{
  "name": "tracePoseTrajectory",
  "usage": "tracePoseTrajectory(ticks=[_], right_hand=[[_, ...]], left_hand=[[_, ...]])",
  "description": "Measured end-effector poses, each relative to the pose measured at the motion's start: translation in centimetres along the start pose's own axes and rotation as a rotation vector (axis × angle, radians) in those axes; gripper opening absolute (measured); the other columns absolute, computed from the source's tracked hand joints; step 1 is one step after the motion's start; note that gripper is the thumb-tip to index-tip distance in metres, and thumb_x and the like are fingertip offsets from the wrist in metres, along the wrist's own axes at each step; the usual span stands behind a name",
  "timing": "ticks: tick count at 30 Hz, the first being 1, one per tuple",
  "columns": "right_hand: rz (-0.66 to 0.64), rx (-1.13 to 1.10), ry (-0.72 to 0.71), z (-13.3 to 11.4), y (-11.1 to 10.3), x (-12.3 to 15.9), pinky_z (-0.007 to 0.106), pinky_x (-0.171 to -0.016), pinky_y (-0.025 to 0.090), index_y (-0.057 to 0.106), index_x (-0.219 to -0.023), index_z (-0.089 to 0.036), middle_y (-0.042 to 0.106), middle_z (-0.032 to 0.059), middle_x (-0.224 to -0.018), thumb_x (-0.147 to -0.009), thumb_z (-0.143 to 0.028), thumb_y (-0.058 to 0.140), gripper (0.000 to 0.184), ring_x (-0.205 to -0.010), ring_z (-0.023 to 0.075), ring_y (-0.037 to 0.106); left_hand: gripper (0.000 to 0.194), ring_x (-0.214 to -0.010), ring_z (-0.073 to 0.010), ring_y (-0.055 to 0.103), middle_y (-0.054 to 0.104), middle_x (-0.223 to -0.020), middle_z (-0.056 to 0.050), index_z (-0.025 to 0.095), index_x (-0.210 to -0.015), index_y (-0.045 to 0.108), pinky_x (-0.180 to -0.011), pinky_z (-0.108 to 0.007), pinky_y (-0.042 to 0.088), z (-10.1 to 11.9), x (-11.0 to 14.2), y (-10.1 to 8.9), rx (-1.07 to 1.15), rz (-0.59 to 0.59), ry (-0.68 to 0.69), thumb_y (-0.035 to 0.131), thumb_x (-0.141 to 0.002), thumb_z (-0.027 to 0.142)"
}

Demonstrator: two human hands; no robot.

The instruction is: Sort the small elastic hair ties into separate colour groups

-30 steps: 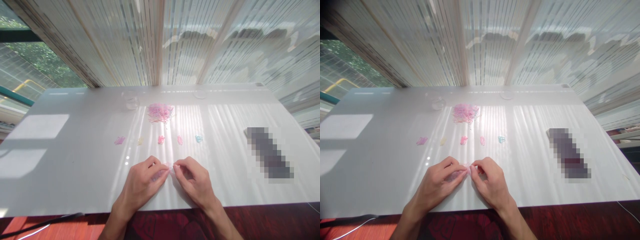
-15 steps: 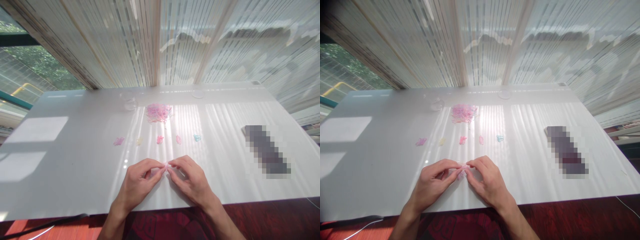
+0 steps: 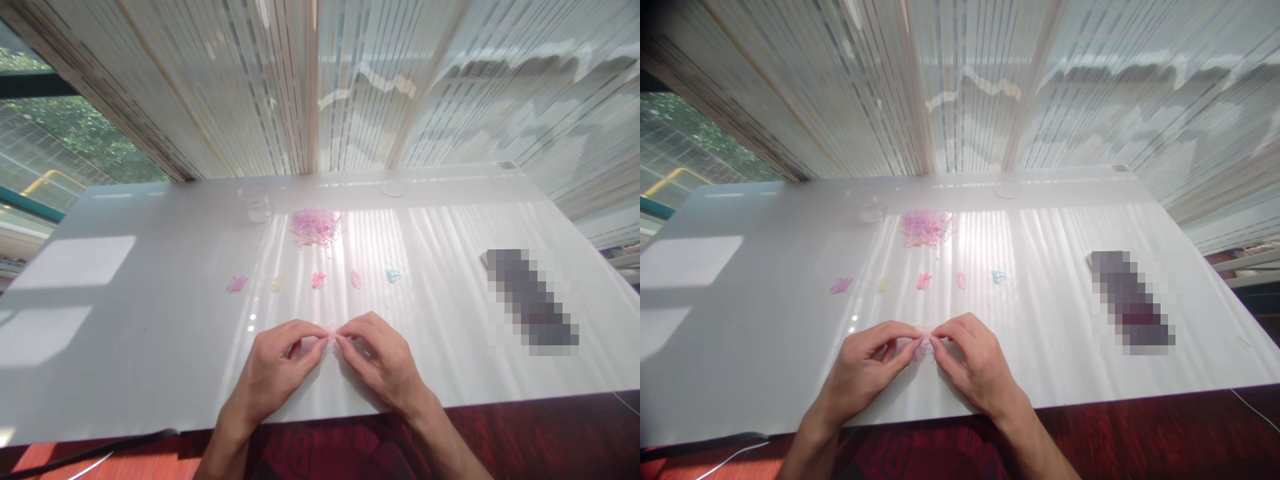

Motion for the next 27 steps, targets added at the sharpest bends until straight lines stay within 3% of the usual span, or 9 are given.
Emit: tracePoseTrajectory(ticks=[27], right_hand=[[0.052, 0.001, -0.022, -0.1, -0.06, -0.12, 0.027, -0.068, 0.06, 0.07, -0.103, -0.022, 0.075, 0.0021, -0.084, -0.1, -0.016, 0.066, 0.007, -0.074, 0.0162, 0.071]], left_hand=[[0.008, -0.061, -0.0099, 0.06, 0.08, -0.09, -0.001, 0.024, -0.101, 0.078, -0.056, -0.021, 0.049, -0.24, 0.18, -0.13, -0.103, 0.0, 0.038, 0.071, -0.099, 0.027]])
Point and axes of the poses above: each hand's wrist, its own x-axis away from the middle knuckle, its own y-axis out of the palm, z = x × y, the point moved 2 cm from there along -x, towards the middle knuckle
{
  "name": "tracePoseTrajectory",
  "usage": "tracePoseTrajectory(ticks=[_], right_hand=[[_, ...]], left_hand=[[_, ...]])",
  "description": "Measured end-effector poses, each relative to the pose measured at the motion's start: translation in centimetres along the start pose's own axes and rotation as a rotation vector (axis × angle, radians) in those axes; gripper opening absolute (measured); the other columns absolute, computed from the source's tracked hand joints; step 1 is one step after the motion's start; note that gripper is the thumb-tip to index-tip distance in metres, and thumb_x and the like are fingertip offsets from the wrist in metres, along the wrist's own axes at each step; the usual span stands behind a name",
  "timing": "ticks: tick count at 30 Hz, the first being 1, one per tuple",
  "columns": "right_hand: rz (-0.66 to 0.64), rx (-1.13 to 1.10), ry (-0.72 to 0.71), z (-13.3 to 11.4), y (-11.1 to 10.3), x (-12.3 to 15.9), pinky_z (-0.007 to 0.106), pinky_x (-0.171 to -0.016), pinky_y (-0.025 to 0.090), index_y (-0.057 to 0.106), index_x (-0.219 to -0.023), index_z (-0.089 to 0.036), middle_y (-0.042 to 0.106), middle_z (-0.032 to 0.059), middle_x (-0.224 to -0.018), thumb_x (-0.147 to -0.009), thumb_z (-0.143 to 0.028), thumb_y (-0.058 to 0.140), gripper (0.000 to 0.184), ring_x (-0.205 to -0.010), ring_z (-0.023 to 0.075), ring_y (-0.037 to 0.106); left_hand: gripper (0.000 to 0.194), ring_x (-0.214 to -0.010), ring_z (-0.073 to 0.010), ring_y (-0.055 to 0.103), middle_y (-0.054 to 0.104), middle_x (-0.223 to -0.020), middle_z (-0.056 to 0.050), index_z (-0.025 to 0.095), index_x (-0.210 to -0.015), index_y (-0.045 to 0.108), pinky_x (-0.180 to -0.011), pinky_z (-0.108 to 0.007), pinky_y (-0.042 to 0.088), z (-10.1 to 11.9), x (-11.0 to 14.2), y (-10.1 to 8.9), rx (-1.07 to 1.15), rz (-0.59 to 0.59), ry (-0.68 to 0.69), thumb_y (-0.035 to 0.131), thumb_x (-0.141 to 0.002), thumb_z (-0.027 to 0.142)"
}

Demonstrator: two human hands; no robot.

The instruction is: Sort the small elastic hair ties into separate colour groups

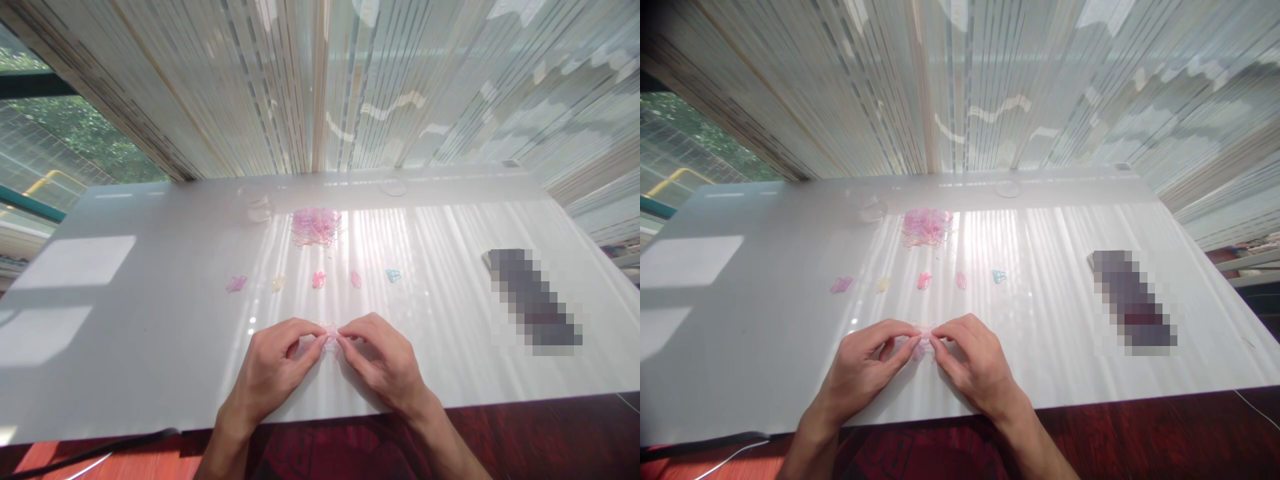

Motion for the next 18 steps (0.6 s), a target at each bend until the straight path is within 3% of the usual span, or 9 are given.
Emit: tracePoseTrajectory(ticks=[18], right_hand=[[0.003, 0.016, 0.001, -0.12, -0.14, 0.01, 0.028, -0.068, 0.06, 0.07, -0.104, -0.022, 0.076, 0.0016, -0.084, -0.102, -0.016, 0.064, 0.009, -0.073, 0.0161, 0.071]], left_hand=[[0.01, -0.064, -0.0091, 0.063, 0.081, -0.092, 0.002, 0.027, -0.104, 0.078, -0.057, -0.02, 0.048, 0.13, -0.18, -0.01, -0.006, -0.024, 0.004, 0.071, -0.098, 0.024]])
Point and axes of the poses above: each hand's wrist, its own x-axis away from the middle knuckle, its own y-axis out of the palm, z = x × y, the point moved 2 cm from there along -x, towards the middle knuckle
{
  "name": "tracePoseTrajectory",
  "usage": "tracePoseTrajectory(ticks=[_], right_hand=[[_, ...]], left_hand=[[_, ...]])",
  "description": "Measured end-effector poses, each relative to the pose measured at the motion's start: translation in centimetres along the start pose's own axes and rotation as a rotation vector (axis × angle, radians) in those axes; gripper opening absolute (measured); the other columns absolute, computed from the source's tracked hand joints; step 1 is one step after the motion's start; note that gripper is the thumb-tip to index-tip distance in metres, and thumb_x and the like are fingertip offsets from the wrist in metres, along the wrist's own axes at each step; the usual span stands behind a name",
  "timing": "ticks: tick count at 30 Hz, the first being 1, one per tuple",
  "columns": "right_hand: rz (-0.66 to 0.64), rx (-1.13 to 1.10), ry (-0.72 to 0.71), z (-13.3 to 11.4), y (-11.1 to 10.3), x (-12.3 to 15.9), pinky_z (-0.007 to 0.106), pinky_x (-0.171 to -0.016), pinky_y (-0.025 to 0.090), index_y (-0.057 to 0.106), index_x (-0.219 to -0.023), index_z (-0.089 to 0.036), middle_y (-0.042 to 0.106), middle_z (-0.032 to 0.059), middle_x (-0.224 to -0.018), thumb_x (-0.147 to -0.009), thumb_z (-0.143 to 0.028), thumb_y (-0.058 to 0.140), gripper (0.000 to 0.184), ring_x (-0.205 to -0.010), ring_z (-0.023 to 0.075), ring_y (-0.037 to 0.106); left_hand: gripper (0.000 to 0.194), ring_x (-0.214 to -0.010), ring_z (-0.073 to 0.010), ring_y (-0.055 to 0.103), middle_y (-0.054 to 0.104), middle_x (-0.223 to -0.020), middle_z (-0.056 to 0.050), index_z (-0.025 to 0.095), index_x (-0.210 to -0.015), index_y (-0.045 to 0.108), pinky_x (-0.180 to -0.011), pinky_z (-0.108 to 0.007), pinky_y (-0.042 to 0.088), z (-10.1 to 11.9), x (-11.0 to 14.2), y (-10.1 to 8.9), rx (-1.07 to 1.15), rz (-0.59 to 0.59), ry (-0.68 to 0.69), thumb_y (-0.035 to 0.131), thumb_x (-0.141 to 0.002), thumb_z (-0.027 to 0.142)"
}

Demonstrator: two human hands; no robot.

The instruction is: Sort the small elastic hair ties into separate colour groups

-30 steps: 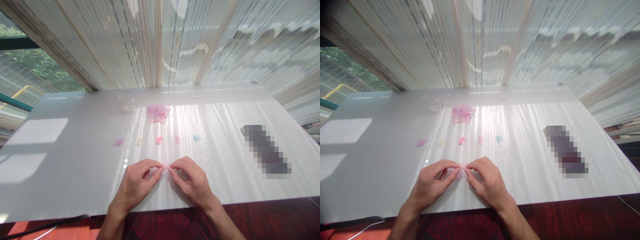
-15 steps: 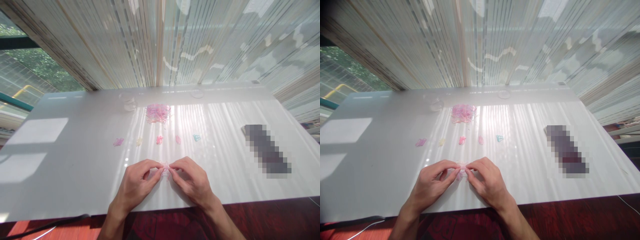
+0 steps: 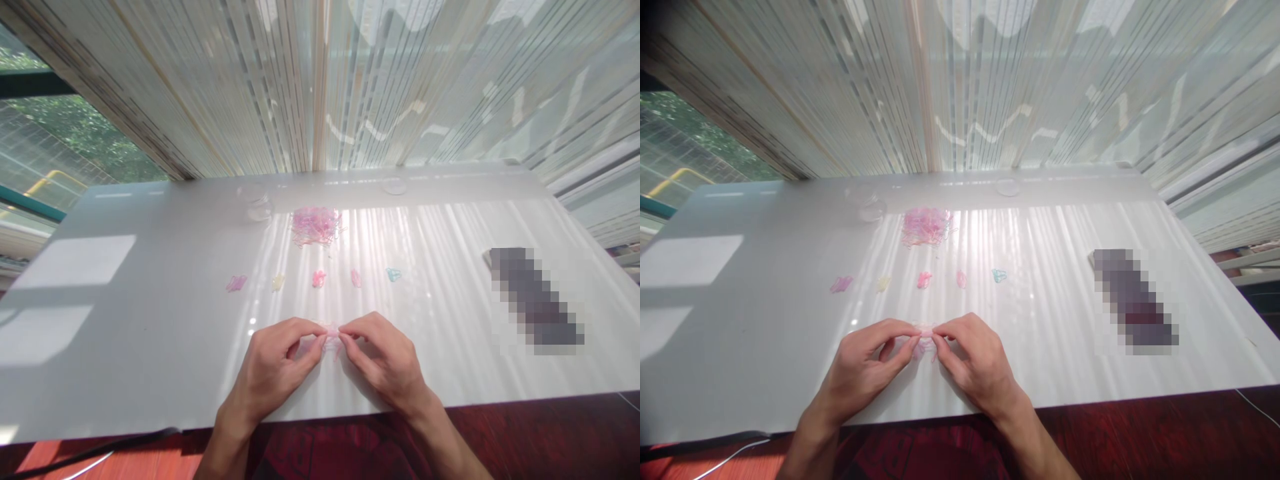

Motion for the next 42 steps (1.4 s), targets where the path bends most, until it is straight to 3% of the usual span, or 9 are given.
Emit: tracePoseTrajectory(ticks=[12, 18, 22, 27, 34, 42], right_hand=[[0.03, 0.026, 0.056, 0.3, 0.1, 0.1, 0.029, -0.067, 0.061, 0.07, -0.102, -0.023, 0.076, 0.0023, -0.083, -0.101, -0.017, 0.065, 0.007, -0.072, 0.0165, 0.071], [0.067, 0.09, 0.127, 0.5, 0.1, 0.1, 0.028, -0.068, 0.061, 0.069, -0.102, -0.022, 0.076, 0.0025, -0.084, -0.1, -0.017, 0.063, 0.007, -0.073, 0.0165, 0.071], [0.109, 0.114, 0.205, 0.5, -0.2, 0.1, 0.028, -0.065, 0.06, 0.07, -0.102, -0.022, 0.075, 0.0029, -0.085, -0.1, -0.019, 0.063, 0.008, -0.072, 0.0165, 0.07], [0.101, 0.161, 0.263, 0.9, -1.7, 0.5, 0.028, -0.062, 0.059, 0.071, -0.105, -0.023, 0.075, 0.0039, -0.087, -0.101, -0.023, 0.062, 0.009, -0.07, 0.0171, 0.069], [0.126, 0.165, 0.26, 2.2, -3.3, 0.9, 0.028, -0.059, 0.056, 0.07, -0.1, -0.023, 0.073, 0.0022, -0.082, -0.101, -0.018, 0.061, 0.01, -0.066, 0.0158, 0.067], [0.119, 0.087, 0.243, 2.4, -3.4, 1.0, 0.028, -0.065, 0.057, 0.069, -0.101, -0.022, 0.073, 0.0019, -0.083, -0.1, -0.013, 0.061, 0.012, -0.072, 0.0161, 0.068]], left_hand=[[0.008, -0.064, -0.0103, 0.065, 0.08, -0.089, 0.001, 0.025, -0.1, 0.078, -0.058, -0.021, 0.05, 0.1, -0.4, -0.1, -0.068, -0.001, 0.028, 0.07, -0.099, 0.026], [0.008, -0.072, -0.0124, 0.071, 0.08, -0.088, -0.001, 0.021, -0.097, 0.076, -0.062, -0.021, 0.052, 0.9, -1.3, 0.0, -0.102, 0.121, 0.089, 0.068, -0.1, 0.022], [0.009, -0.066, -0.0112, 0.068, 0.081, -0.09, 0.0, 0.022, -0.097, 0.076, -0.064, -0.023, 0.053, 1.8, -2.3, 1.0, -0.209, 0.257, 0.046, 0.068, -0.099, 0.021], [0.012, -0.061, -0.0125, 0.067, 0.082, -0.089, 0.001, 0.023, -0.094, 0.078, -0.059, -0.025, 0.047, 3.3, -4.2, 3.1, -0.396, 0.299, -0.04, 0.068, -0.096, 0.019], [0.011, -0.071, -0.0185, 0.072, 0.081, -0.083, 0.001, 0.025, -0.089, 0.078, -0.055, -0.027, 0.037, 3.7, -6.7, 5.1, -0.522, 0.274, -0.103, 0.07, -0.095, 0.02], [0.01, -0.071, -0.019, 0.072, 0.08, -0.08, 0.002, 0.025, -0.089, 0.078, -0.056, -0.027, 0.036, 3.6, -7.4, 5.8, -0.569, 0.239, -0.123, 0.071, -0.095, 0.022]])
Point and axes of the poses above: each hand's wrist, its own x-axis away from the middle knuckle, its own y-axis out of the palm, z = x × y, the point moved 2 cm from there along -x, towards the middle knuckle
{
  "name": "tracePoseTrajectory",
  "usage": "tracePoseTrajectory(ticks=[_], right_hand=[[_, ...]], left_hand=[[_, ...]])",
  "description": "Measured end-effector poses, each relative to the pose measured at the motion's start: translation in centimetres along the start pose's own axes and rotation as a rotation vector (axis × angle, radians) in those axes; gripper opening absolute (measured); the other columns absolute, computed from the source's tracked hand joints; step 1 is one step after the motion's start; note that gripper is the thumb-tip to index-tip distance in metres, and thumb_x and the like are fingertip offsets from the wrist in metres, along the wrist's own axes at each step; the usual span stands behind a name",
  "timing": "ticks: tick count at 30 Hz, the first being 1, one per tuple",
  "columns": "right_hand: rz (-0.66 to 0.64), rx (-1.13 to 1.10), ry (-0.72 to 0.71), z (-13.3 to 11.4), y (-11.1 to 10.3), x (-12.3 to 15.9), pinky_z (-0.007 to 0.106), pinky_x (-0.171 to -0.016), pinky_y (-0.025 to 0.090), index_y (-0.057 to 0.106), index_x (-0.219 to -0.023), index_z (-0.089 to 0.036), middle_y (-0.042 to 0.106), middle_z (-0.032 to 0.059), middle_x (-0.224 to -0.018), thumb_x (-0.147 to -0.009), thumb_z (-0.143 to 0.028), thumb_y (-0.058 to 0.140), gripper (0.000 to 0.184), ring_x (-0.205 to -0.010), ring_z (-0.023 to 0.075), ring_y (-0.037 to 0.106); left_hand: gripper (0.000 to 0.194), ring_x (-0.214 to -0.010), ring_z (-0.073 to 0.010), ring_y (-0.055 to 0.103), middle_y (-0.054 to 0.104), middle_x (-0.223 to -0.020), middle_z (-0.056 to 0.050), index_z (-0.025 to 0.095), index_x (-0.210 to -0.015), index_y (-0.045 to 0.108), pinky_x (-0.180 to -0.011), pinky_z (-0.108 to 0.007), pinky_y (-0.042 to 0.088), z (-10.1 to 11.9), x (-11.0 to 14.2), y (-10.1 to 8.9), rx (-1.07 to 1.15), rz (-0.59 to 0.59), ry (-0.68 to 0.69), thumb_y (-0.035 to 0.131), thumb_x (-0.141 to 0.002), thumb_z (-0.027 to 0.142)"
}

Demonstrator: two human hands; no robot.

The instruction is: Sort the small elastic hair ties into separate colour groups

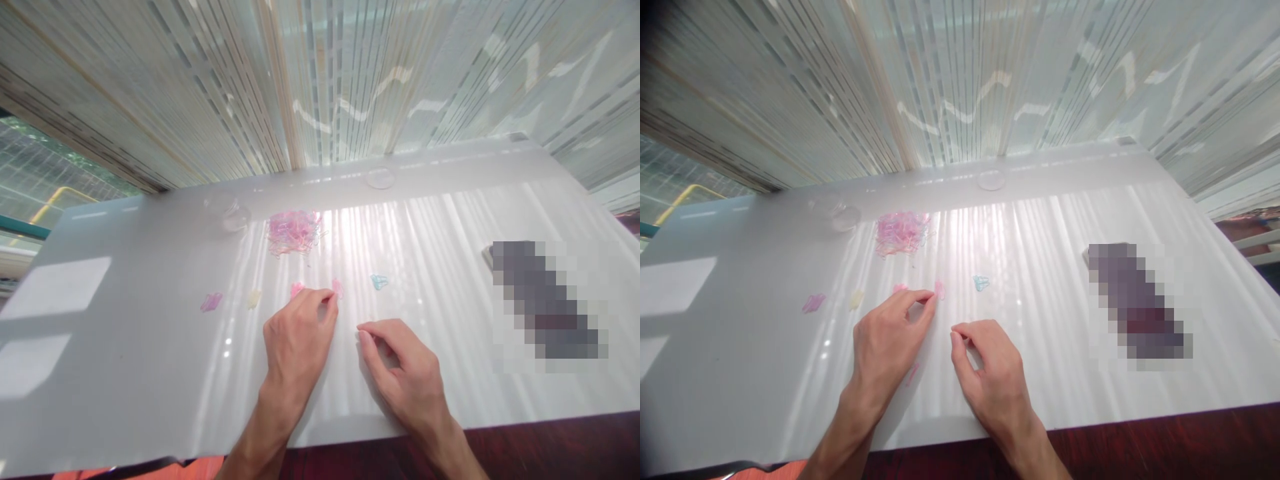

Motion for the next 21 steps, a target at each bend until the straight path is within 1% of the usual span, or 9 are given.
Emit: tracePoseTrajectory(ticks=[8, 11, 13, 16, 18, 21], right_hand=[[0.005, -0.022, -0.002, -0.1, -0.1, -0.1, 0.028, -0.066, 0.056, 0.068, -0.101, -0.022, 0.074, 0.0025, -0.084, -0.099, -0.011, 0.061, 0.013, -0.073, 0.0165, 0.069], [0.005, -0.02, -0.005, -0.2, -0.2, -0.2, 0.029, -0.065, 0.056, 0.068, -0.1, -0.022, 0.074, 0.0024, -0.083, -0.1, -0.011, 0.06, 0.013, -0.072, 0.0167, 0.069], [-0.001, -0.02, -0.005, -0.2, -0.2, -0.2, 0.028, -0.066, 0.056, 0.068, -0.099, -0.021, 0.074, 0.0021, -0.083, -0.1, -0.011, 0.06, 0.012, -0.073, 0.0161, 0.068], [-0.006, -0.025, 0.002, -0.2, -0.1, -0.1, 0.027, -0.067, 0.055, 0.068, -0.099, -0.02, 0.074, 0.002, -0.084, -0.1, -0.011, 0.061, 0.012, -0.074, 0.015, 0.068], [-0.008, -0.028, 0.002, -0.1, -0.1, -0.1, 0.026, -0.067, 0.055, 0.068, -0.099, -0.019, 0.074, 0.0022, -0.084, -0.1, -0.011, 0.061, 0.011, -0.075, 0.0147, 0.068], [-0.006, -0.023, -0.006, -0.1, -0.1, 0.0, 0.026, -0.067, 0.055, 0.068, -0.1, -0.019, 0.074, 0.0023, -0.084, -0.1, -0.011, 0.061, 0.011, -0.074, 0.0147, 0.067]], left_hand=[[0.01, -0.073, -0.019, 0.073, 0.081, -0.085, 0.002, 0.026, -0.094, 0.079, -0.058, -0.027, 0.04, -0.1, 0.0, 0.1, 0.003, -0.03, 0.005, 0.072, -0.094, 0.019], [0.01, -0.074, -0.0178, 0.074, 0.081, -0.084, 0.002, 0.025, -0.091, 0.08, -0.059, -0.026, 0.039, -0.1, 0.0, -0.4, -0.003, 0.019, 0.005, 0.071, -0.094, 0.02], [0.01, -0.068, -0.0144, 0.07, 0.082, -0.088, 0.003, 0.025, -0.091, 0.08, -0.059, -0.025, 0.04, -0.4, 0.1, -1.1, -0.018, 0.075, -0.008, 0.072, -0.093, 0.019], [0.01, -0.057, -0.0097, 0.06, 0.081, -0.091, 0.005, 0.027, -0.093, 0.081, -0.059, -0.024, 0.04, -1.5, 0.3, -2.4, -0.068, 0.123, -0.061, 0.074, -0.091, 0.019], [0.009, -0.056, -0.0095, 0.055, 0.08, -0.087, 0.005, 0.027, -0.093, 0.081, -0.059, -0.024, 0.039, -2.5, 0.5, -3.1, -0.117, 0.119, -0.13, 0.076, -0.09, 0.02], [0.008, -0.057, -0.0104, 0.055, 0.077, -0.083, 0.005, 0.027, -0.09, 0.081, -0.06, -0.024, 0.038, -3.8, 0.7, -3.8, -0.173, 0.095, -0.227, 0.077, -0.089, 0.02]])
Point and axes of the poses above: each hand's wrist, its own x-axis away from the middle knuckle, its own y-axis out of the palm, z = x × y, the point moved 2 cm from there along -x, towards the middle knuckle
